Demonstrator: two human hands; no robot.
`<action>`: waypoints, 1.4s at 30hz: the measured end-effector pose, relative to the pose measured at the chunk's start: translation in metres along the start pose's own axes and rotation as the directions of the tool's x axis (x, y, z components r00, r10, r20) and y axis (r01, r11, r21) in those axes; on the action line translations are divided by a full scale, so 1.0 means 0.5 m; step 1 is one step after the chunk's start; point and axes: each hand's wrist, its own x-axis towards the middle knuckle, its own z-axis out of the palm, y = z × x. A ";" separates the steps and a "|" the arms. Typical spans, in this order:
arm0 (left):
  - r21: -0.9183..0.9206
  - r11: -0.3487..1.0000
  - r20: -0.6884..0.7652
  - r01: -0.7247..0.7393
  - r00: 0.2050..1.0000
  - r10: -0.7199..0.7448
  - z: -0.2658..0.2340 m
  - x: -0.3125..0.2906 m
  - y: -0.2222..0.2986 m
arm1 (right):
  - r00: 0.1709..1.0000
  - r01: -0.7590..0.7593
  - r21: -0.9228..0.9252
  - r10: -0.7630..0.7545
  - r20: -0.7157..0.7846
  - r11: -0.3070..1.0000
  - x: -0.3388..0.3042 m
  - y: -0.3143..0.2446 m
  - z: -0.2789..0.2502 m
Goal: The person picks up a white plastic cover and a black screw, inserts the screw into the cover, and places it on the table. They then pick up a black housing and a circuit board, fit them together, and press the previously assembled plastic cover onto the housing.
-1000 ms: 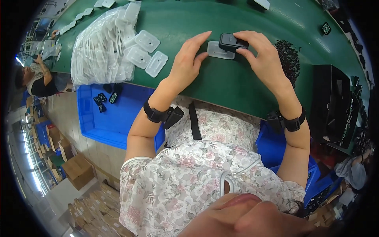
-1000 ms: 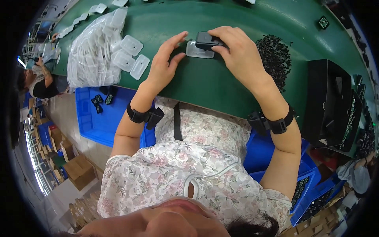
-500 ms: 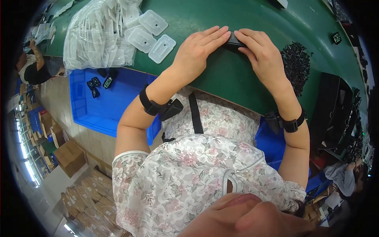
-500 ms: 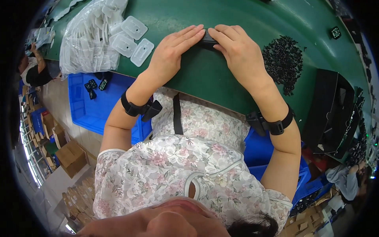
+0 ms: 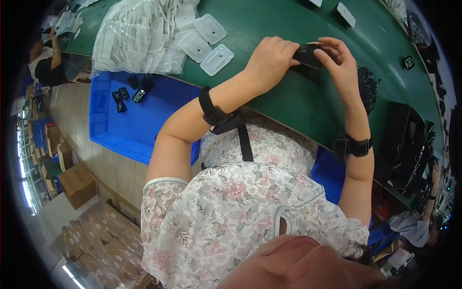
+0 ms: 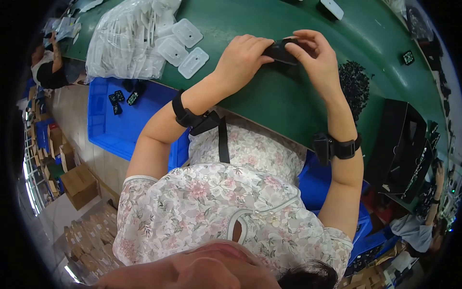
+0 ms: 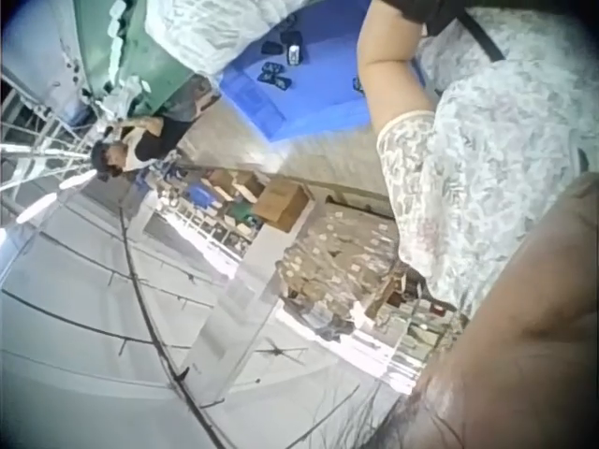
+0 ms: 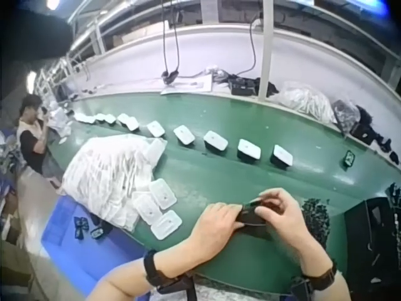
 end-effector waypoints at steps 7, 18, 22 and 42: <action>-0.735 0.462 0.338 0.496 0.859 -0.384 -0.022 0.026 0.006 | 0.976 0.182 0.420 -0.110 -0.190 0.889 -0.001 -0.007 0.017; -0.458 0.825 -0.019 0.332 0.924 -0.382 -0.090 -0.043 -0.051 | 0.952 -0.031 -0.247 -0.046 -0.301 0.968 0.136 0.132 -0.362; -0.497 0.784 0.016 0.373 0.906 -0.422 -0.088 -0.065 -0.035 | 0.975 -0.125 -0.271 0.067 -0.212 0.954 0.145 0.151 -0.398; -0.576 0.710 0.041 0.405 0.882 -0.470 -0.066 0.013 0.005 | 0.915 0.247 -0.849 -0.402 0.046 0.466 0.188 0.007 -0.175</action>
